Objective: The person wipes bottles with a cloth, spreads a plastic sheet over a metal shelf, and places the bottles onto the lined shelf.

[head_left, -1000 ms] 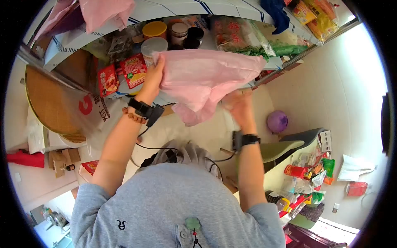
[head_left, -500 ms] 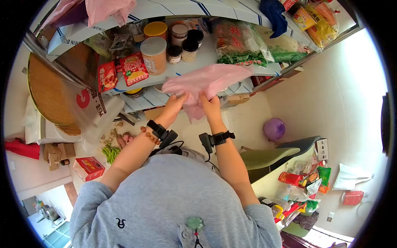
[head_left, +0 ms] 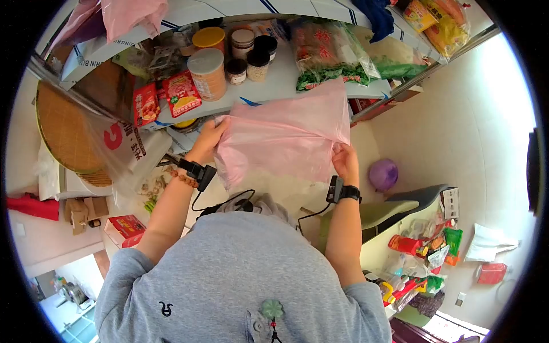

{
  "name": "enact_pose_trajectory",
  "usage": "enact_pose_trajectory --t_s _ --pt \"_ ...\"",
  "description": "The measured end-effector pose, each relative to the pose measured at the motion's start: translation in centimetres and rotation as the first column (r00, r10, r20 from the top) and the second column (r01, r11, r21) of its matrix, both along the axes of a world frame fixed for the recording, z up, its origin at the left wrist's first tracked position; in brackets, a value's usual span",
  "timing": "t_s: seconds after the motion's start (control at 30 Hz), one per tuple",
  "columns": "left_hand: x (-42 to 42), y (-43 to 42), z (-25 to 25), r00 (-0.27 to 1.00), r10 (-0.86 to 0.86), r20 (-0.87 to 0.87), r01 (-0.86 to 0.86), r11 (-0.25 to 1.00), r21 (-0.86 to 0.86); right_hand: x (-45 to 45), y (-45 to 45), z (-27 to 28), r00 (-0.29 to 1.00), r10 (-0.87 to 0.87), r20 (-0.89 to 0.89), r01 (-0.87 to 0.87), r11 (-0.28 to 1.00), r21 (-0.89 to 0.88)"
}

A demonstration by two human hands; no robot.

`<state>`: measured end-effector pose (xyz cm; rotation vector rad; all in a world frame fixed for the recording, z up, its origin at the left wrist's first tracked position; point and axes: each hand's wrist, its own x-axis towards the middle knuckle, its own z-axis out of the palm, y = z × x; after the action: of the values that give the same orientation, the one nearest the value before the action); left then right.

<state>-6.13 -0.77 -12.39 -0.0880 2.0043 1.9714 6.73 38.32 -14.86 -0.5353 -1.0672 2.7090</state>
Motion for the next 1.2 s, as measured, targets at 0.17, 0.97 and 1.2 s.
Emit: enact_pose_trajectory --t_s 0.17,0.97,1.2 --pt "0.4 -0.7 -1.9 0.993 -0.043 0.107 0.04 0.999 0.03 1.7 -3.5 -0.8 0.935 0.251 0.25 -0.227 0.967 -0.118" --pt "10.3 1.9 18.0 0.141 -0.957 -0.254 0.71 0.276 -0.648 -7.5 -13.8 15.3 0.47 0.859 -0.201 -0.674 0.497 0.546" --pt "11.0 -2.6 21.5 0.319 -0.866 -0.385 0.742 0.481 -0.467 -6.6 -10.1 19.6 0.439 0.898 0.008 -0.677 0.325 0.66"
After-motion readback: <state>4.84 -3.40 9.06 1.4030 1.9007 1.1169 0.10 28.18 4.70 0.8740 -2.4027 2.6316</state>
